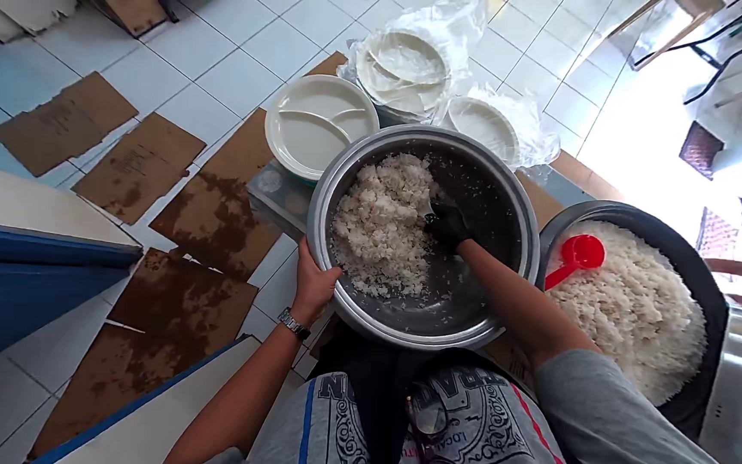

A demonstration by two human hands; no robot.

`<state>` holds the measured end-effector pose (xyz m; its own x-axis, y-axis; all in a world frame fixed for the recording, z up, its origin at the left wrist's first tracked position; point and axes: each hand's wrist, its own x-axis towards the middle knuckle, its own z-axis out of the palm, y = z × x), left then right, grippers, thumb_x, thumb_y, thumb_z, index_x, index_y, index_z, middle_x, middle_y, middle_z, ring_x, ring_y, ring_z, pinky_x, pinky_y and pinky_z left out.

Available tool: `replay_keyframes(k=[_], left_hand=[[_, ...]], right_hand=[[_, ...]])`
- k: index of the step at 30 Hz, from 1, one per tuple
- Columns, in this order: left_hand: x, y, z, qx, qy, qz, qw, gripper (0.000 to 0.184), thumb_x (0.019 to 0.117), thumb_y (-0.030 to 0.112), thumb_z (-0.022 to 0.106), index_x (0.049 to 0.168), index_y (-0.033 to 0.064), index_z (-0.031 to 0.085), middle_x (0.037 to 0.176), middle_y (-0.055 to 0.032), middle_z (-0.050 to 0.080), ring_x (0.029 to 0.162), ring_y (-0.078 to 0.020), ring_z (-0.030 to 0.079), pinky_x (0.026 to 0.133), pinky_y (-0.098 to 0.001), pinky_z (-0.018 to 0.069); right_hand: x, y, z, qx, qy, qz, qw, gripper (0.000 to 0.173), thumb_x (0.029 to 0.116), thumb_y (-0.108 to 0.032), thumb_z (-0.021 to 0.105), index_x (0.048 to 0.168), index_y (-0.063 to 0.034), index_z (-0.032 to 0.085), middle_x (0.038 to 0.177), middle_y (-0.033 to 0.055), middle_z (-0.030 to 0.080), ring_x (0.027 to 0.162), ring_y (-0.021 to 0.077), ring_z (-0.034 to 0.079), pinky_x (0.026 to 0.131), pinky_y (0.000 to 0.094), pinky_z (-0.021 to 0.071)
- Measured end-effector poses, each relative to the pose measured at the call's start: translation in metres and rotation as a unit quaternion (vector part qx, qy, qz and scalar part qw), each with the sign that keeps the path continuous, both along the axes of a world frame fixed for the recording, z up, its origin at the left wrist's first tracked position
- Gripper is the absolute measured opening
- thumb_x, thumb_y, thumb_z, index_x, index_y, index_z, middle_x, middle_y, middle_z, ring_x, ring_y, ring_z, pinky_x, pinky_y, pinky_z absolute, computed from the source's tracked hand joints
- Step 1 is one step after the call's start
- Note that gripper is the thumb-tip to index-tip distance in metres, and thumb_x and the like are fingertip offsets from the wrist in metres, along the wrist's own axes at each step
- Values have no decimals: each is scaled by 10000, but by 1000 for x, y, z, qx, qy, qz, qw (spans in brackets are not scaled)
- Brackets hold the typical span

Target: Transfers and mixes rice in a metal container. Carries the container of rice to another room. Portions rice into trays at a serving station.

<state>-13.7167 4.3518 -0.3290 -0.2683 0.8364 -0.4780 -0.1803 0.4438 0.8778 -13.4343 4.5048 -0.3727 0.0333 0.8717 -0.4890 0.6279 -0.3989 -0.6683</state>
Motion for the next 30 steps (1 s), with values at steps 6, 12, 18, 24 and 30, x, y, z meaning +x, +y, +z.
replay_keyframes(k=[6,12,18,24,30], left_hand=[[7,-10,6,-1,9,11,1000,1039,728,-186,672,1602,88,182,1439,-220,493,1200,-235,626,922,-373,586],[19,-16,3,-3,17,29,999,1033,743,-179,677,1606,73,169,1475,-232,459,1243,-256,596,953,-388,567],[35,-26,4,8,13,34,999,1055,712,-197,682,1594,52,158,1463,-250,447,1241,-258,590,948,-382,569],[36,-33,1,23,36,20,999,1041,713,-171,701,1588,32,175,1480,-263,432,1251,-258,579,960,-373,557],[45,-31,2,26,76,47,996,999,727,-168,666,1590,29,202,1500,-267,416,1253,-271,571,953,-390,551]], right_hand=[[0,-32,23,-57,86,-110,989,311,1067,-150,546,1339,-2,580,838,105,653,587,141,549,546,317,491],[11,-67,76,-57,97,-151,982,306,1087,-135,499,1372,-30,538,787,84,646,521,124,527,478,281,462],[16,-108,123,-66,142,-161,974,240,1081,-120,505,1282,-12,582,740,67,672,479,105,543,436,254,466],[27,-140,140,-112,186,-138,966,245,1083,-108,492,1302,-30,570,737,61,659,463,86,508,425,226,435],[63,-168,164,-81,226,-157,958,287,1091,-108,473,1355,-29,553,731,58,643,460,84,498,423,220,435]])
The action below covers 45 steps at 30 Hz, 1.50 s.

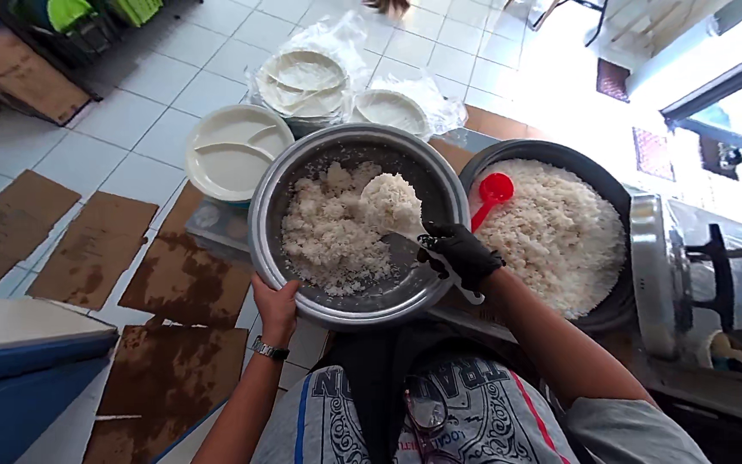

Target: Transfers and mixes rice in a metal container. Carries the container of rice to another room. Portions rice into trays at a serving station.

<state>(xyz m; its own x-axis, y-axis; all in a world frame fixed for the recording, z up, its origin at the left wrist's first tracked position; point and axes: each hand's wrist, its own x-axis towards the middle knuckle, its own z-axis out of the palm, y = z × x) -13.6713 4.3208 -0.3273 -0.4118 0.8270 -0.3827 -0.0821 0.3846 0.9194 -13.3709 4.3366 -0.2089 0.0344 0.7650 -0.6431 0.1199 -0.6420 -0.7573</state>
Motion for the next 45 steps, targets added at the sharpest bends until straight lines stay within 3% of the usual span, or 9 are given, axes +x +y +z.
replay_keyframes(k=[12,16,20,27,30,32,38,42,45], left_hand=[[7,-1,4,-7,43,-11,999,954,777,-161,627,1597,26,177,1541,-259,370,1303,-278,531,1002,-399,524],[7,-1,2,-7,52,-7,999,961,762,-166,624,1594,31,186,1542,-253,371,1305,-275,531,997,-403,529],[8,-2,5,-15,57,-8,998,973,762,-162,619,1603,44,175,1554,-248,359,1302,-276,530,989,-401,530],[6,-2,4,-16,57,-6,998,967,756,-161,628,1598,36,196,1542,-250,376,1299,-267,533,988,-398,529],[7,-1,5,-14,56,-3,998,947,754,-164,632,1584,30,219,1509,-253,401,1264,-263,548,962,-397,539],[8,-1,9,-20,53,2,998,944,760,-172,635,1581,39,220,1496,-252,413,1244,-274,560,952,-412,543],[-2,1,3,-11,-39,33,999,645,932,12,647,1502,68,350,1334,-185,544,1082,-235,637,876,-425,574],[-17,10,0,-3,-38,8,999,633,930,33,663,1490,81,372,1331,-179,565,1075,-251,646,871,-451,574],[-19,14,-4,11,-15,-26,999,871,833,-119,644,1576,102,247,1472,-218,481,1206,-324,603,919,-504,560]], right_hand=[[166,-89,34,56,-228,-260,937,382,1103,-174,459,1475,-86,454,844,42,678,526,83,547,482,256,482],[193,-92,10,-19,-539,-182,822,583,1038,-142,504,1588,-44,340,1320,328,611,1144,499,641,943,685,490],[185,-81,-27,-78,-645,-73,757,727,1012,5,480,1656,-127,171,1417,379,482,1249,565,547,963,678,488],[197,-88,12,29,-556,-165,814,629,1055,-118,482,1643,-154,261,1404,327,555,1243,498,589,1004,672,462],[193,-88,33,113,-331,-266,898,540,1066,-112,454,1587,-188,331,1160,73,673,813,179,688,681,390,592],[176,-80,45,150,-187,-276,931,395,1093,-124,386,1484,-158,430,1029,20,710,707,116,685,599,302,582],[76,-7,35,94,-173,40,980,350,1043,-22,456,1381,-52,544,847,51,681,584,94,599,513,257,517],[8,58,6,-49,-483,356,799,285,973,-175,651,1229,-56,683,1098,236,704,1008,427,676,831,664,511],[-16,82,-18,-110,-541,429,715,298,967,-235,657,1136,9,681,1152,267,683,1111,450,656,882,676,506]])
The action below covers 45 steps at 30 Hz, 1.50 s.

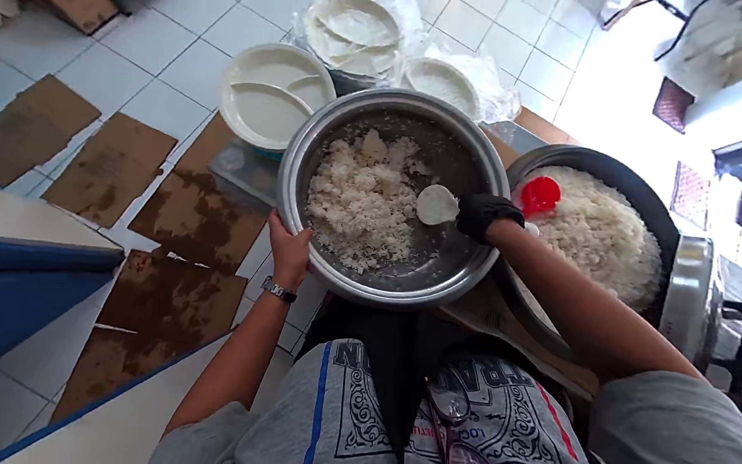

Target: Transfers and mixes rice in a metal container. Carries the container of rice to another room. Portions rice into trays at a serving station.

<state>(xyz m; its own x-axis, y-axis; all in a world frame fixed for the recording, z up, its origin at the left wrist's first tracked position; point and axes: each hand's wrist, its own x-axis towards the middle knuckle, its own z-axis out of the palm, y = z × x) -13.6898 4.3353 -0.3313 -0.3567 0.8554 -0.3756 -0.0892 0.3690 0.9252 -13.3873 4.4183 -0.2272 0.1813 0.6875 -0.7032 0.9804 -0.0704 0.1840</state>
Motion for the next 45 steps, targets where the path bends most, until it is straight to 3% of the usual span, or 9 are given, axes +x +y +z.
replay_keyframes(k=[4,8,10,15,19,24,28,38,45], left_hand=[[-1,0,0,-12,4,-18,1000,922,821,-138,640,1598,122,217,1467,-232,496,1190,-363,615,888,-543,565],[1,-3,3,-18,2,-24,1000,944,827,-124,650,1612,121,186,1462,-243,499,1194,-384,613,888,-557,565],[3,-4,3,-18,-4,-22,1000,949,826,-123,647,1613,120,175,1480,-234,484,1223,-374,598,911,-549,558],[3,-6,2,-13,-9,-21,1000,957,815,-129,644,1613,115,175,1492,-231,472,1242,-360,586,922,-535,554],[5,-4,4,-9,-7,-12,1000,926,829,-135,634,1608,106,195,1486,-236,475,1243,-357,586,932,-535,550],[5,-3,1,-20,5,-13,1000,926,830,-130,633,1609,116,198,1489,-238,476,1224,-370,597,912,-544,554],[7,-2,2,-22,10,-5,1000,926,826,-133,646,1605,116,210,1477,-241,483,1219,-366,597,922,-542,549],[10,2,3,-24,13,22,999,915,801,-164,659,1580,109,265,1484,-229,467,1222,-336,589,925,-514,550],[14,3,8,-27,47,16,998,903,795,-150,657,1577,73,265,1443,-246,491,1191,-313,608,918,-477,561]], right_hand=[[-11,4,-75,-41,160,-35,986,286,1005,-232,661,1160,8,688,956,215,710,802,339,685,753,541,555],[-83,-7,-90,-45,215,-20,975,345,988,-199,663,1261,11,660,1167,261,685,1076,416,670,945,617,514],[-103,-9,-101,-22,246,-31,969,283,951,-137,677,1176,33,672,1100,268,688,1030,425,670,897,633,515],[-93,-12,-110,-25,301,-103,948,216,947,-65,669,1149,8,672,962,199,697,793,305,663,744,510,546],[-82,-19,-91,-28,337,-155,928,275,988,-49,618,1261,-19,644,857,105,695,583,131,557,547,310,473],[-62,-29,-78,-15,400,-200,895,234,970,10,590,1191,8,670,730,76,676,462,75,475,436,244,390],[-53,-33,-50,-18,415,-232,880,239,995,14,537,1208,11,646,721,76,663,449,72,456,427,233,377],[-16,-43,-17,52,445,-257,857,232,982,11,570,1198,0,655,712,86,673,430,79,470,409,233,387],[38,-67,37,113,495,-285,813,204,984,34,564,1168,28,654,671,69,650,419,65,464,396,216,379]])
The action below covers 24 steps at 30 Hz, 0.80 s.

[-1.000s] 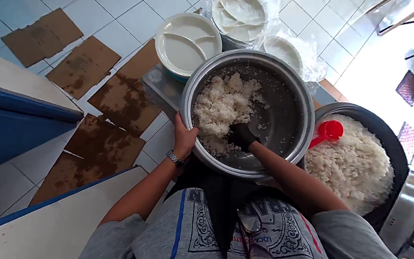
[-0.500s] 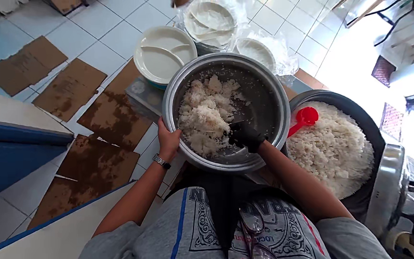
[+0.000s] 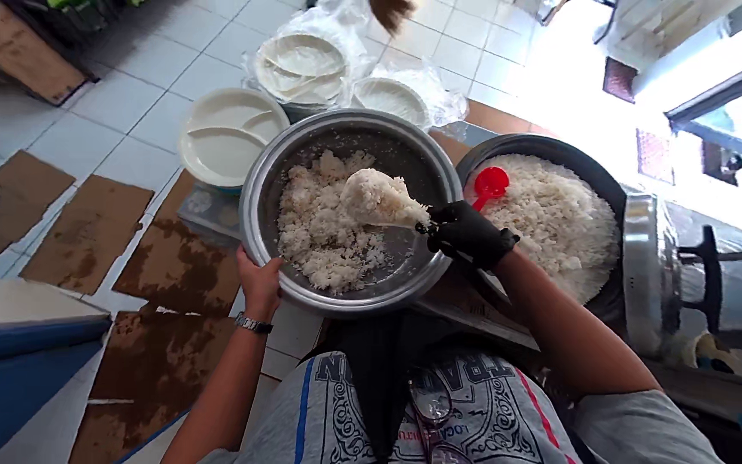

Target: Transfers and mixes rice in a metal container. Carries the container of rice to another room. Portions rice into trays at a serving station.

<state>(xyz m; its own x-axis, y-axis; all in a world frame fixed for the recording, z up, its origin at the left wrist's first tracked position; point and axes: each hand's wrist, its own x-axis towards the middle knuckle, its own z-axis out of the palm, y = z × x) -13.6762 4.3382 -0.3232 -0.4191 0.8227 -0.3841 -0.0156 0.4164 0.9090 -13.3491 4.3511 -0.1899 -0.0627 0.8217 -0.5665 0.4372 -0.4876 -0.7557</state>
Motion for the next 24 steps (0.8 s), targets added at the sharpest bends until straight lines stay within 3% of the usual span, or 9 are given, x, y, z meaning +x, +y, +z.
replay_keyframes(k=[4,8,11,12,14,16,20,22,24], left_hand=[[2,1,1,10,17,-13,1000,898,802,-153,632,1584,36,232,1495,-252,435,1256,-286,570,976,-423,540],[1,2,-3,12,36,-14,999,893,810,-133,629,1591,22,224,1538,-253,400,1321,-288,527,1026,-425,511],[2,2,-3,16,39,-14,999,889,810,-133,624,1588,16,223,1541,-254,391,1323,-284,521,1026,-420,508],[3,1,-3,15,42,-13,999,883,809,-132,624,1586,18,231,1531,-255,401,1310,-281,528,1013,-419,514],[4,1,-2,14,45,-15,999,877,808,-132,618,1583,20,237,1532,-251,397,1305,-276,529,1010,-418,515],[4,0,-2,13,51,-18,998,882,808,-129,618,1587,18,232,1541,-251,390,1314,-276,524,1023,-417,509],[5,0,0,8,59,-22,998,883,814,-127,613,1590,13,217,1548,-249,381,1320,-273,517,1030,-406,501],[6,-1,0,8,58,-21,998,880,814,-126,607,1592,13,220,1545,-248,384,1311,-272,523,1022,-404,506],[6,-1,1,7,56,-18,998,885,811,-128,601,1594,16,215,1546,-252,380,1308,-275,525,1017,-405,508]], right_hand=[[61,-32,29,46,-5,-80,996,235,995,58,515,1190,33,644,691,55,625,434,61,473,397,211,403],[125,-69,40,67,-50,-236,968,187,1025,11,482,1122,-7,641,649,17,603,417,38,451,383,193,388],[169,-89,29,64,-185,-346,918,285,1026,-75,557,1306,-35,597,752,53,631,466,67,462,423,240,399],[183,-93,21,56,-250,-357,898,330,1025,-125,580,1344,-43,583,840,88,657,533,117,510,477,302,440],[200,-98,9,27,-366,-360,858,399,1001,-197,620,1348,-1,598,1104,259,695,897,395,682,778,608,537],[193,-98,6,-19,-452,-332,828,456,1019,-250,589,1357,55,567,1260,365,618,1188,534,604,958,724,454],[164,-87,-24,-32,-520,-298,800,577,998,-126,561,1522,39,385,1366,357,564,1221,538,590,962,713,470],[156,-75,-39,-51,-541,-268,796,660,1050,-96,480,1632,-36,174,1402,314,540,1172,491,632,917,637,526],[151,-65,-52,-66,-564,-236,789,687,1061,-60,438,1655,-87,93,1382,300,539,1151,465,645,869,584,556]])
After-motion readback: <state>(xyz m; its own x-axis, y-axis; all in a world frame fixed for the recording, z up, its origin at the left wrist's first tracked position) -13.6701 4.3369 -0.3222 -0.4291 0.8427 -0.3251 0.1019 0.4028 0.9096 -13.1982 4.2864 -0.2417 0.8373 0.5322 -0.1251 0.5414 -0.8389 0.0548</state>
